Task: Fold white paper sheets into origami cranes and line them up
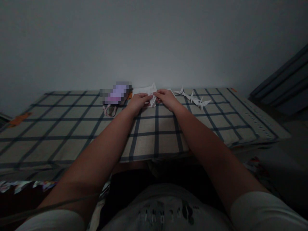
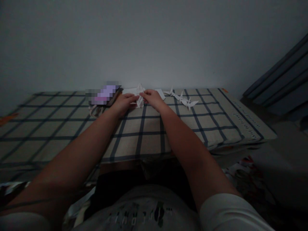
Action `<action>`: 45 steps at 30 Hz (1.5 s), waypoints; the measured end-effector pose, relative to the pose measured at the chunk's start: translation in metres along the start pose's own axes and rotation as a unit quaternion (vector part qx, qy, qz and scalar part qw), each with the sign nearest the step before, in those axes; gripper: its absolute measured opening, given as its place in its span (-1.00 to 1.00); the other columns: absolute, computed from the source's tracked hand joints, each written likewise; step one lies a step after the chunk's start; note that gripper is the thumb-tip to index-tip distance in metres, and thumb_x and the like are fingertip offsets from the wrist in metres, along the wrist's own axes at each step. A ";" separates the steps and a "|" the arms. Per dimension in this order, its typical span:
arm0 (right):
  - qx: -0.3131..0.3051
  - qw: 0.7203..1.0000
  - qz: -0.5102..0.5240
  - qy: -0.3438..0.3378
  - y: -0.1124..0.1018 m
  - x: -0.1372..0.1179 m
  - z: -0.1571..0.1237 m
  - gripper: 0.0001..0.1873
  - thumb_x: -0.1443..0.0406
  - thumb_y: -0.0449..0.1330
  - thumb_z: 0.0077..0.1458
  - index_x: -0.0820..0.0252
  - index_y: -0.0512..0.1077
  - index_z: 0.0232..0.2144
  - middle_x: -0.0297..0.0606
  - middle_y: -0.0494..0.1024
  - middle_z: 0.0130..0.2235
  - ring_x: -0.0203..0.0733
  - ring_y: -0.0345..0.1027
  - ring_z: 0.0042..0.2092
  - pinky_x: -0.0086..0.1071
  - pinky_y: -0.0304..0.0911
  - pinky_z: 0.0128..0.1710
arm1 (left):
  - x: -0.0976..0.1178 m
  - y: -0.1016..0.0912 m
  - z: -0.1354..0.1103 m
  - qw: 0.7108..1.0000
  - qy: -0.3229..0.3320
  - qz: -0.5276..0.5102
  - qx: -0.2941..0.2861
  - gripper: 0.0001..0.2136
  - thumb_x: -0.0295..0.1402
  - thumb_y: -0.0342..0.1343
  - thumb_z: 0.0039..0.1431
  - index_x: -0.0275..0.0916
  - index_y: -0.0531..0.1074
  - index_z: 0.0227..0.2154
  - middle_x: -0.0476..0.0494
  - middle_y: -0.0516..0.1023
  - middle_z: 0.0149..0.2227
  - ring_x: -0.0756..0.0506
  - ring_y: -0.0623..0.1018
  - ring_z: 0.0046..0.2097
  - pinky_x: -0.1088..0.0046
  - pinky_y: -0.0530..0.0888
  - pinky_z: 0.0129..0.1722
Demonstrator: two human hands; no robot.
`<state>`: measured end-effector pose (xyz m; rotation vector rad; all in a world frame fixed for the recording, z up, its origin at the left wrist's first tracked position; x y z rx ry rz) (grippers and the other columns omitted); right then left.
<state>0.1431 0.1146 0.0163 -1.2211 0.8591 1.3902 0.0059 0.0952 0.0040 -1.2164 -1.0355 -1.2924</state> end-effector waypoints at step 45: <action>0.056 0.996 -0.040 -0.059 -0.016 -0.009 0.003 -0.71 0.12 0.24 0.11 0.17 0.34 -0.51 -0.41 0.34 -0.50 -0.35 0.19 -0.46 -0.44 0.12 -0.42 | -0.011 0.023 -0.004 0.993 -0.060 -0.052 -0.086 -0.81 -0.28 0.39 -0.02 -0.31 0.58 -0.45 -0.21 0.62 -0.38 0.02 0.53 -0.41 0.42 0.53 -0.25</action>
Point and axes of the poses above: each hand's wrist, its own z-axis towards the middle knuckle, its own y-axis out of the palm, x = y × z, the point moved 10 cm from there along z, towards the middle knuckle
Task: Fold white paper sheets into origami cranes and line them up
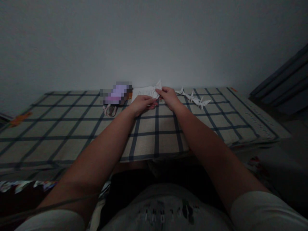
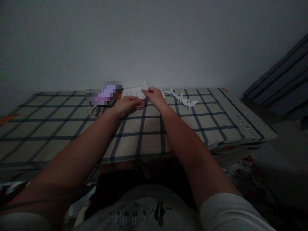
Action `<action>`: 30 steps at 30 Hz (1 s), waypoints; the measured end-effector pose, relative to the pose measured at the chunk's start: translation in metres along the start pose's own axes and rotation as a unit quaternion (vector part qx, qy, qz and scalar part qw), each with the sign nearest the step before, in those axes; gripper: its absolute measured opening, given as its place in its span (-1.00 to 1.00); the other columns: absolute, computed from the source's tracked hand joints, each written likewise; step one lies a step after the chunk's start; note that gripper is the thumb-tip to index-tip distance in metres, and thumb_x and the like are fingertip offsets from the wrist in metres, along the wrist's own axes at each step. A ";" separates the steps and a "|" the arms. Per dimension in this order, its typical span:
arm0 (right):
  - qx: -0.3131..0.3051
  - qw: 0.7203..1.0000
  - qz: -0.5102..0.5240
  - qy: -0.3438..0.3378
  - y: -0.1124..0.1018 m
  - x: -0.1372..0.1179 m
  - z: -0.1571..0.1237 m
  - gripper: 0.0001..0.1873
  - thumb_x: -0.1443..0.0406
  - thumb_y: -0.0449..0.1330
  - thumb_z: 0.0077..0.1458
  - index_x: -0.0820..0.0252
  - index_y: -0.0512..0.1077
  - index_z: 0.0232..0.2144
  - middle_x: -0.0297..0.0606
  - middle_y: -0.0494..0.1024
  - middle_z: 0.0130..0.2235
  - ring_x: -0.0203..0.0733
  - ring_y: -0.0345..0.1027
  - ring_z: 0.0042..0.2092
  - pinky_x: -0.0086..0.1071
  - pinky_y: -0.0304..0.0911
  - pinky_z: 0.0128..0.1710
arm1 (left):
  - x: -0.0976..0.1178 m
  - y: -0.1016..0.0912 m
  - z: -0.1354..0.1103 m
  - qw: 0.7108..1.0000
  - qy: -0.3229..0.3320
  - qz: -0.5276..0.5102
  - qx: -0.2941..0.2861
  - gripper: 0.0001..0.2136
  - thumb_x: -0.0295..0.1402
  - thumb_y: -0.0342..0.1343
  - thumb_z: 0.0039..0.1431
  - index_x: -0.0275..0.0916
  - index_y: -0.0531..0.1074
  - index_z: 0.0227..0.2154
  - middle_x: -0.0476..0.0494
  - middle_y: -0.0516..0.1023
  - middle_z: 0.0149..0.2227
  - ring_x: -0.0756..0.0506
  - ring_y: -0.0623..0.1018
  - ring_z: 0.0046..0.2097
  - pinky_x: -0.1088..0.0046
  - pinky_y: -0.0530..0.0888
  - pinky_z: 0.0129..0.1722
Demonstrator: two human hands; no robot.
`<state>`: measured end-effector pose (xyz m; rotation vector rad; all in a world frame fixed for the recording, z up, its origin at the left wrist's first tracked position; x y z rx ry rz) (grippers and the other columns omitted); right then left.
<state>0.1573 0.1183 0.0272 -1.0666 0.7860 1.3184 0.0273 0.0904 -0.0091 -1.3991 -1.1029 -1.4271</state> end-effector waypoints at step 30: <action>-0.076 0.988 0.116 0.075 0.025 0.005 -0.009 -0.83 0.23 0.29 0.08 0.25 0.45 -0.42 -0.34 0.49 -0.42 -0.38 0.29 -0.41 -0.49 0.24 -0.39 | 0.026 -0.017 -0.005 0.990 0.114 0.022 0.085 -0.60 -0.04 0.41 -0.17 -0.28 0.45 -0.53 -0.04 0.48 -0.48 0.00 0.49 -0.39 0.45 0.49 -0.32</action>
Point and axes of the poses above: each hand's wrist, its own z-axis towards the middle knuckle, its own y-axis out of the palm, x = y × z, the point moved 10 cm from there along z, towards the middle knuckle
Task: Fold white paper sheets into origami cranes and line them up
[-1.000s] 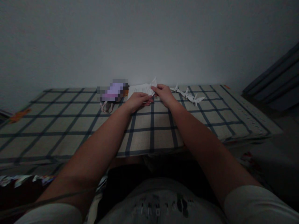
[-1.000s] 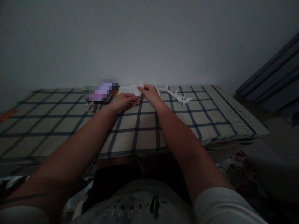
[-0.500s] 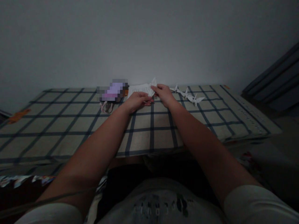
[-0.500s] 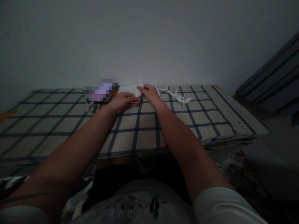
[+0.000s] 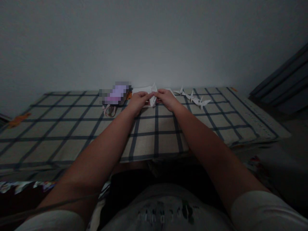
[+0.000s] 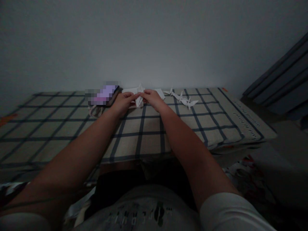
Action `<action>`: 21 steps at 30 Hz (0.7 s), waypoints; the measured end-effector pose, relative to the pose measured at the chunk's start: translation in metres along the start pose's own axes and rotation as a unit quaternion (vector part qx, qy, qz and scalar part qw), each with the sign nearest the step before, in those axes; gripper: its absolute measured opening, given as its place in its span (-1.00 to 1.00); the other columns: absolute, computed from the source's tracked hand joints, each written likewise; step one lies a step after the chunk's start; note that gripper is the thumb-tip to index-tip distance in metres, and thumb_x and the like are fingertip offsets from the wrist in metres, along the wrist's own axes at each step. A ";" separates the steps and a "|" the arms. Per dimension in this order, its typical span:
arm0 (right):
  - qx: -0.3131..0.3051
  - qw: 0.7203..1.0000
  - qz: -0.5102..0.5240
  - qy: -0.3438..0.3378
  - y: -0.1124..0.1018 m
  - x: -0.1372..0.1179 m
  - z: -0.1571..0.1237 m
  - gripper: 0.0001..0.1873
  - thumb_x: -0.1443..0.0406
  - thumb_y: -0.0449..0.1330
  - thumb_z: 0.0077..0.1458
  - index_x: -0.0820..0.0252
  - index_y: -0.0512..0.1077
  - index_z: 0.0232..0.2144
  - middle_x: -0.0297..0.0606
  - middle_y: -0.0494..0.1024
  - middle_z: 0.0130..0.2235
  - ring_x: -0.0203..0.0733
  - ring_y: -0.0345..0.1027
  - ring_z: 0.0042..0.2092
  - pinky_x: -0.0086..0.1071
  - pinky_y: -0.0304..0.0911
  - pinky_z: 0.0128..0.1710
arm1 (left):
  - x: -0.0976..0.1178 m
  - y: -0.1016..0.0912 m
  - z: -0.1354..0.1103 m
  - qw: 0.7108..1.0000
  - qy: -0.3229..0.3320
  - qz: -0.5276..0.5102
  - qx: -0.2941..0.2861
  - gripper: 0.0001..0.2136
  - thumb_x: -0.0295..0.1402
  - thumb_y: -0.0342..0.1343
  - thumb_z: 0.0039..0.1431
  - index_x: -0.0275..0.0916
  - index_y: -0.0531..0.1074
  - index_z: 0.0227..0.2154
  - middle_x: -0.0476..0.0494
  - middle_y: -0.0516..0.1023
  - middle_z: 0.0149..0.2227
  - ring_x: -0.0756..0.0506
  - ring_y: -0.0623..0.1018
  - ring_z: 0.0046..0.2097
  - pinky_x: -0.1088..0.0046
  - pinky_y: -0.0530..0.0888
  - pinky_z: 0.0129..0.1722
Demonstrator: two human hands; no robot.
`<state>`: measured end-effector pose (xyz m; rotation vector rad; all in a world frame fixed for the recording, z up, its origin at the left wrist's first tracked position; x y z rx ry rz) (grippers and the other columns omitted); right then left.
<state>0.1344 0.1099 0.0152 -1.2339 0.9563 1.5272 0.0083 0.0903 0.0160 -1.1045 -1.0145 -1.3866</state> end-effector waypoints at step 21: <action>-0.058 0.997 -0.037 -0.018 0.007 0.006 0.004 -0.81 0.23 0.33 0.02 0.23 0.45 -0.46 -0.37 0.45 -0.48 -0.37 0.27 -0.45 -0.46 0.27 -0.39 | 0.001 -0.012 0.004 0.999 0.010 0.014 0.047 -0.75 -0.17 0.32 -0.09 -0.26 0.48 -0.51 -0.04 0.48 -0.47 -0.01 0.47 -0.37 0.47 0.46 -0.35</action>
Point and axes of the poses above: each hand's wrist, its own z-axis towards the middle knuckle, its own y-axis out of the palm, x = y × z, the point moved 10 cm from there along z, towards the middle knuckle
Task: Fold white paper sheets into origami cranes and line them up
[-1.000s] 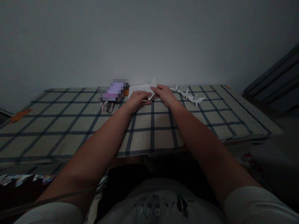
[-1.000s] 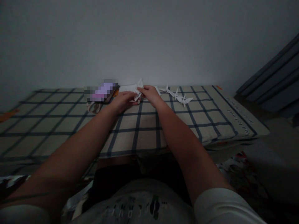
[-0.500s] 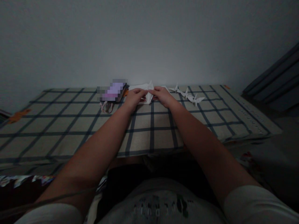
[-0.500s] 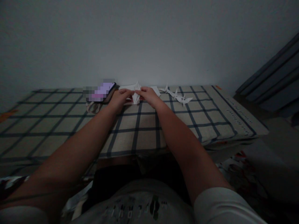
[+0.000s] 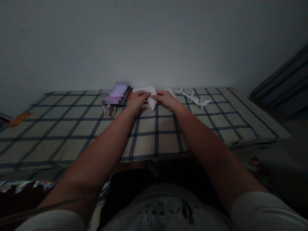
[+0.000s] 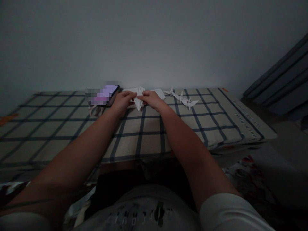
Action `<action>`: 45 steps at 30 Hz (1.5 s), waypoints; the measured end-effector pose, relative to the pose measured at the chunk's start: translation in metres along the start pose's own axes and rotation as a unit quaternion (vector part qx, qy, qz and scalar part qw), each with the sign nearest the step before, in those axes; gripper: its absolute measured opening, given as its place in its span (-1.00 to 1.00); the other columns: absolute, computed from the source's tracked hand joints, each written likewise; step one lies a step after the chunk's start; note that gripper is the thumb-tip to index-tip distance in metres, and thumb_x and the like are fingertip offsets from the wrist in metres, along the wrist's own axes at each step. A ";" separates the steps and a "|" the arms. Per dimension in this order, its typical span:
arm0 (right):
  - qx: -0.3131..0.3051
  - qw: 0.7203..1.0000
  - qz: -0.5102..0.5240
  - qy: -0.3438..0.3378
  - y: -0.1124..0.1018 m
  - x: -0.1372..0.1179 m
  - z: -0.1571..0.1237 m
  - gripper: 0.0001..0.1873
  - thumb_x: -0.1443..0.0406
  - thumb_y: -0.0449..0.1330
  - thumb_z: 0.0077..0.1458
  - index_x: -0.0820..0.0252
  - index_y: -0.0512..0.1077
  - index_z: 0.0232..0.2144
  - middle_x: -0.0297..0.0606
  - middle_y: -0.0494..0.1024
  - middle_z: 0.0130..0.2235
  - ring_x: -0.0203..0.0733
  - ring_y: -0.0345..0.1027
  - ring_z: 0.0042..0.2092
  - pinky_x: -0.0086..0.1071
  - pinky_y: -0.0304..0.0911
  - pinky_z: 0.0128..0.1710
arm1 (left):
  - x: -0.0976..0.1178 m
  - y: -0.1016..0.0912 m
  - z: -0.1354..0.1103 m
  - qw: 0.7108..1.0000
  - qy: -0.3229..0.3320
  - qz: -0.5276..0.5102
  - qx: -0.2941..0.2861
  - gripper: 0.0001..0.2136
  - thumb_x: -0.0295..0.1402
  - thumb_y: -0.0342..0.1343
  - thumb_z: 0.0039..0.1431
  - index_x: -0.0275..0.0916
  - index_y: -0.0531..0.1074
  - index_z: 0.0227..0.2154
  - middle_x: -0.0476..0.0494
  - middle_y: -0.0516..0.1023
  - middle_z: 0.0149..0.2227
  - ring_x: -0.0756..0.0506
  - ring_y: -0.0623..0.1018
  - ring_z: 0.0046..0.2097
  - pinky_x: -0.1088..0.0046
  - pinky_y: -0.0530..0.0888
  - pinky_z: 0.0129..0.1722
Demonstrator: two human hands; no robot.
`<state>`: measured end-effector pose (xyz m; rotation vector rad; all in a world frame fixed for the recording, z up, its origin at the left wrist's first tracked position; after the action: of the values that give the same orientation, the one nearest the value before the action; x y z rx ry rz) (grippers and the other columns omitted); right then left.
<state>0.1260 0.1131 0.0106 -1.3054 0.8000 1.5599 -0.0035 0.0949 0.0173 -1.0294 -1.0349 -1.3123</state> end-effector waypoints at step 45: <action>0.068 0.997 0.015 -0.011 -0.009 -0.011 -0.006 -0.71 0.13 0.30 0.05 0.20 0.38 -0.51 -0.40 0.36 -0.51 -0.37 0.20 -0.45 -0.46 0.15 -0.42 | -0.008 0.017 0.000 0.996 -0.013 0.024 -0.084 -0.70 -0.14 0.36 -0.15 -0.23 0.42 -0.52 -0.03 0.47 -0.51 -0.01 0.43 -0.47 0.47 0.32 -0.46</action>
<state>0.1363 0.1088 0.0203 -1.1803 0.8994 1.5125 0.0139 0.0964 0.0097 -1.1935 -0.9265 -1.3671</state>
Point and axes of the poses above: each hand's wrist, its own z-axis towards the middle knuckle, its own y-axis out of the palm, x = y × z, the point moved 10 cm from there along z, towards the middle knuckle
